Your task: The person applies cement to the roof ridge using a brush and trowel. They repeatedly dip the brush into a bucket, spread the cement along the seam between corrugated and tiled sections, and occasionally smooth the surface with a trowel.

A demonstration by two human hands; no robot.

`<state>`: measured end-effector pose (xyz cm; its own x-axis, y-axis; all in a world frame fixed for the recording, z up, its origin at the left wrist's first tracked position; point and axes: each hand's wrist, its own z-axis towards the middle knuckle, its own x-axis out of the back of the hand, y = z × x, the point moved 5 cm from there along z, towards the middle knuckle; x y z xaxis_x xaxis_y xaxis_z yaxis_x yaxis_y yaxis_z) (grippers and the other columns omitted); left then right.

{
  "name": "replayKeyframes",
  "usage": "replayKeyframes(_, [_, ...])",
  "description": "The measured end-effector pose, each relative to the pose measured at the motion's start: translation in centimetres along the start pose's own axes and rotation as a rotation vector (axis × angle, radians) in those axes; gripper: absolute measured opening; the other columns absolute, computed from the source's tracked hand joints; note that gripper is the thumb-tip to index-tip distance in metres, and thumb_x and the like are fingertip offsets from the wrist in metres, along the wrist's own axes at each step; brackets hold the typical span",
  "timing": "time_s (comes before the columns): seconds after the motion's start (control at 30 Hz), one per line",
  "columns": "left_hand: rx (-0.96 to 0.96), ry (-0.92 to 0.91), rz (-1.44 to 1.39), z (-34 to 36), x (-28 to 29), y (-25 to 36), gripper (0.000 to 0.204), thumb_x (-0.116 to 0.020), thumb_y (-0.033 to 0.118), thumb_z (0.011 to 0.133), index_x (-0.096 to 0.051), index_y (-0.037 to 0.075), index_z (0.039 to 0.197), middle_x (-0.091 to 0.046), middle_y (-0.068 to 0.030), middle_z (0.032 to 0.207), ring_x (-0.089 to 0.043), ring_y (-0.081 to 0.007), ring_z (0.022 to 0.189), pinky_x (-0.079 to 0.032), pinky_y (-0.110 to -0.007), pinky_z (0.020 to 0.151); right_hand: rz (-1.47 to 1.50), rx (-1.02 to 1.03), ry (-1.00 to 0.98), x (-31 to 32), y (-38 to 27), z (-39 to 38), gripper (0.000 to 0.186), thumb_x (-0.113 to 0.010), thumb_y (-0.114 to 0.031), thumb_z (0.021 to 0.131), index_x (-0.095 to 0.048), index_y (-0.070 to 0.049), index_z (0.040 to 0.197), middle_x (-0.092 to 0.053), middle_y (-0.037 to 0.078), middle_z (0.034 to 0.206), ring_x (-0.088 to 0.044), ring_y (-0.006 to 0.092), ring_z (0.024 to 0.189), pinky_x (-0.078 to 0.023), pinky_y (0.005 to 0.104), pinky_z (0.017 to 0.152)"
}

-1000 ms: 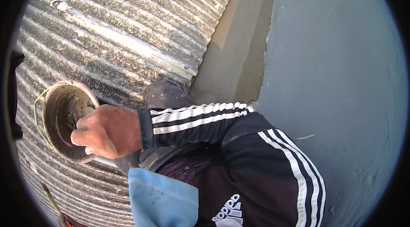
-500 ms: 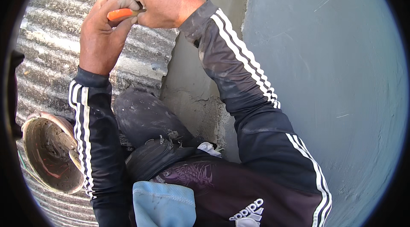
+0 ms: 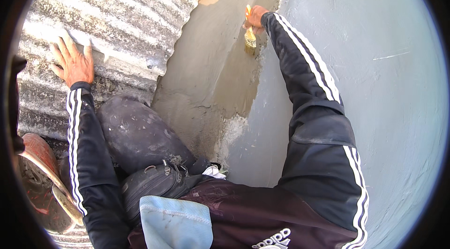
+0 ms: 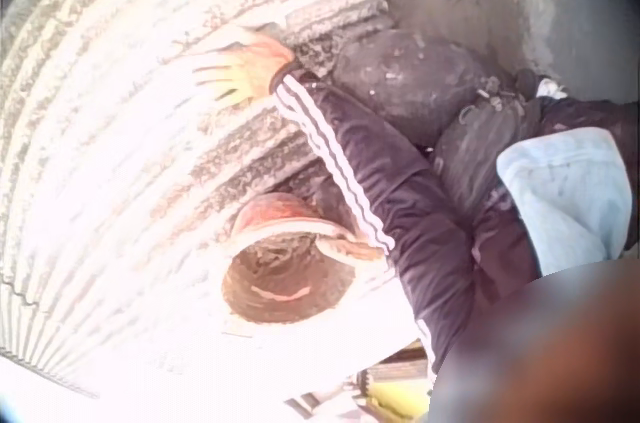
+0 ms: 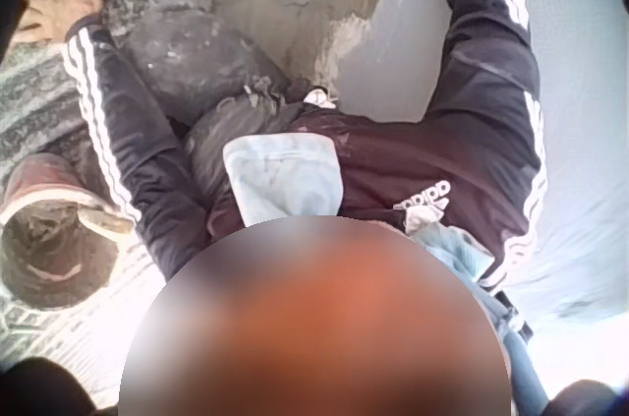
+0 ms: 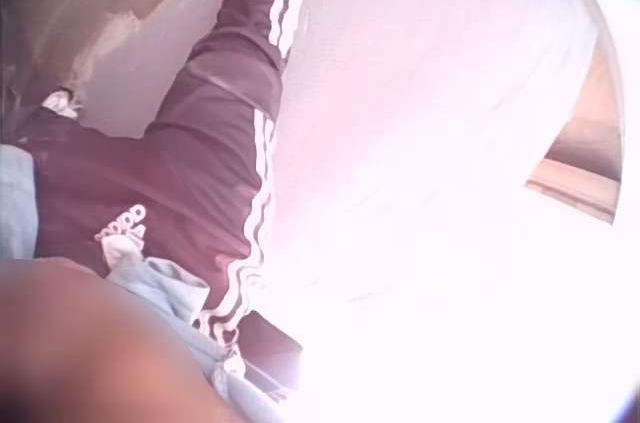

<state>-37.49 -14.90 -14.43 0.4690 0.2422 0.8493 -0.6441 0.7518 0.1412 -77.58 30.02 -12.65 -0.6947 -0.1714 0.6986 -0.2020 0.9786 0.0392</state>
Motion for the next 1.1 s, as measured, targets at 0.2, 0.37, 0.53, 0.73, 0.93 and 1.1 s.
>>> replayKeyframes(0.2, [-0.059, 0.093, -0.033, -1.3, -1.6, -0.8, 0.092, -0.04, 0.076, 0.101, -0.016, 0.021, 0.171, -0.024, -0.0095, 0.175, -0.01, -0.0338, 0.163, -0.004, -0.071, 0.123, -0.361, -0.142, 0.233, 2.7, 3.8, 4.1, 0.034, -0.083, -0.031, 0.087, -0.076, -0.005, 0.107, -0.079, 0.015, 0.098, -0.078, 0.0264, 0.088, -0.062, 0.0406, 0.083])
replayKeyframes(0.37, [-0.059, 0.087, -0.022, -0.9, -1.2, -0.3, 0.093, -0.039, 0.078, 0.1, -0.017, 0.021, 0.171, -0.024, -0.0099, 0.175, -0.011, -0.0353, 0.163, -0.003, -0.071, 0.123, -0.581, 0.049, 0.524, 6.7, 2.3, 5.2, 0.035, -0.075, -0.026, 0.088, -0.076, -0.01, 0.119, -0.075, 0.018, 0.121, -0.071, 0.0346, 0.115, -0.057, 0.0438, 0.099])
replayKeyframes(0.53, [-0.052, 0.081, -0.024, -1.0, -1.3, -0.4, 0.094, -0.038, 0.079, 0.1, -0.017, 0.021, 0.171, -0.025, -0.01, 0.175, -0.011, -0.0353, 0.163, -0.003, -0.071, 0.123, -0.773, 0.243, 0.307, 3.4, -0.3, 4.5, 0.024, -0.071, -0.017, 0.085, -0.077, -0.006, 0.105, -0.078, 0.017, 0.107, -0.073, 0.0367, 0.105, -0.059, 0.0444, 0.091])
replayKeyframes(0.73, [-0.065, 0.1, -0.031, -1.0, -1.2, -0.3, 0.093, -0.034, 0.08, 0.1, -0.014, 0.022, 0.171, -0.023, -0.0088, 0.175, -0.009, -0.0338, 0.163, -0.003, -0.071, 0.123, -0.539, 0.175, -0.309, -5.7, -3.0, 3.1, 0.03, -0.085, -0.023, 0.08, -0.071, 0.002, 0.088, -0.075, 0.017, 0.078, -0.077, 0.0275, 0.071, -0.06, 0.0442, 0.065])
replayKeyframes(0.93, [-0.048, 0.083, -0.042, -1.0, -1.3, -0.4, 0.099, -0.038, 0.084, 0.096, -0.015, 0.024, 0.171, -0.025, -0.0068, 0.175, -0.008, -0.0334, 0.163, -0.002, -0.072, 0.123, -0.149, -0.054, -0.203, -2.2, 0.7, 5.0, 0.027, -0.088, -0.016, 0.083, -0.072, 0.003, 0.094, -0.075, 0.016, 0.078, -0.075, 0.0254, 0.062, -0.062, 0.0373, 0.056])
replayKeyframes(1.1, [-0.059, 0.089, -0.034, -1.0, -1.2, -0.3, 0.099, -0.038, 0.084, 0.096, -0.015, 0.023, 0.171, -0.024, -0.0066, 0.175, -0.008, -0.0343, 0.163, -0.002, -0.072, 0.123, -0.53, -0.027, 0.526, 7.2, 3.2, 8.1, 0.035, -0.082, -0.031, 0.088, -0.074, -0.006, 0.112, -0.077, 0.016, 0.108, -0.075, 0.0329, 0.101, -0.06, 0.0429, 0.09])
